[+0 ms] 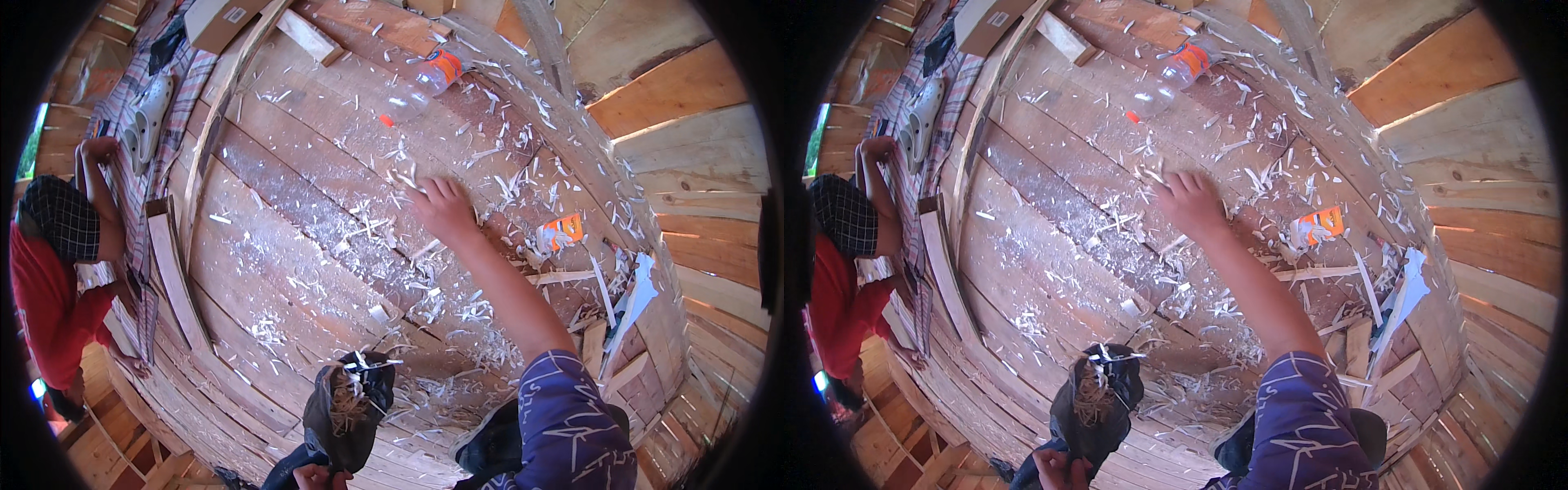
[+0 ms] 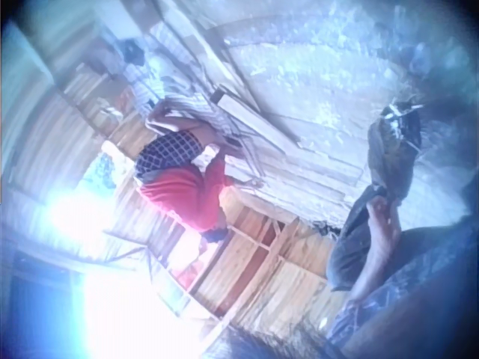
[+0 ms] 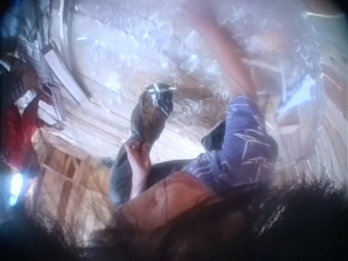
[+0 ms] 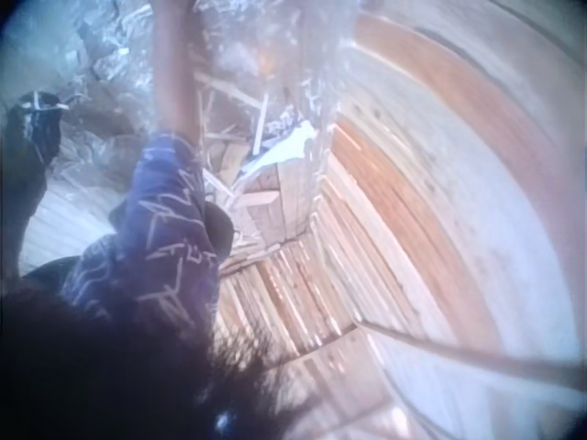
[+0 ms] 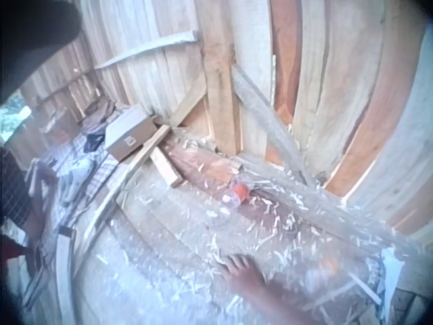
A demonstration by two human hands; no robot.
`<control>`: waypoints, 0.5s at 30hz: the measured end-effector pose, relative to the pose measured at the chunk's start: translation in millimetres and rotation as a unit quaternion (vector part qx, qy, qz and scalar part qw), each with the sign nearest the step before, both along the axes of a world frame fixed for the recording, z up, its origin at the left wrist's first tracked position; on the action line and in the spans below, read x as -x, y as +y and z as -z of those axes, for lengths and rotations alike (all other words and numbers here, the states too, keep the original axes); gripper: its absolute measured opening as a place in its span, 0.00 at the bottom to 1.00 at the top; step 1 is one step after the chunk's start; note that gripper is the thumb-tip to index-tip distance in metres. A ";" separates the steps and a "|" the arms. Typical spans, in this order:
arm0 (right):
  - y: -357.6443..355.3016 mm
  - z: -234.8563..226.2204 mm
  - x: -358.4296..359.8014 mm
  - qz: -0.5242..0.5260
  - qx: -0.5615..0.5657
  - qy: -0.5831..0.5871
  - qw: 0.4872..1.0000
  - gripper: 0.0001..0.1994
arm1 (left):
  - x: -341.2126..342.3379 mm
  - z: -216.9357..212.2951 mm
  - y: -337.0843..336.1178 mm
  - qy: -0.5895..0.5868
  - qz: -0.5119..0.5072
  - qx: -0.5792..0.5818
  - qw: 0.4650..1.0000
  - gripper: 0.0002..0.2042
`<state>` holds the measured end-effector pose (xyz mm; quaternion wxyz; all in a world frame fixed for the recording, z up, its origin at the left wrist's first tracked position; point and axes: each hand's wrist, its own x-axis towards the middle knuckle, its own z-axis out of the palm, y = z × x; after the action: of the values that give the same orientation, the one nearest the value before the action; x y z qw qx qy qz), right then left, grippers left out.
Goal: The person gathers wood shavings and small wooden scraps from the floor by hand and stuffs them into a black plastic bag.
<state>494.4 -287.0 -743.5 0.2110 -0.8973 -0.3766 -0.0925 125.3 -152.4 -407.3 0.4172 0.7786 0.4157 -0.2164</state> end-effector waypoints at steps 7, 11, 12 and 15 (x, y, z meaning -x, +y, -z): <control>-37.9 -46.1 33.3 0.013 -0.118 0.267 0.956 0.07 | -11.5 -1.6 -1.7 -0.037 0.033 -0.014 0.999 0.13; -19.2 -137.2 98.3 -0.208 -0.307 0.408 0.834 0.06 | -13.8 0.7 -8.7 -0.041 -0.024 0.010 0.999 0.13; -16.8 -160.1 110.6 -0.308 -0.256 0.426 0.811 0.05 | -12.5 1.9 -4.1 -0.049 0.004 0.039 0.998 0.16; -9.1 -193.5 151.8 -0.437 -0.127 0.435 0.777 0.06 | -30.1 9.1 -7.9 -0.070 -0.055 0.091 0.992 0.14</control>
<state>342.5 -296.1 -550.0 0.4825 -0.5457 -0.5812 0.3627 155.4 -160.3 -416.4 0.5256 0.7265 0.4064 -0.1753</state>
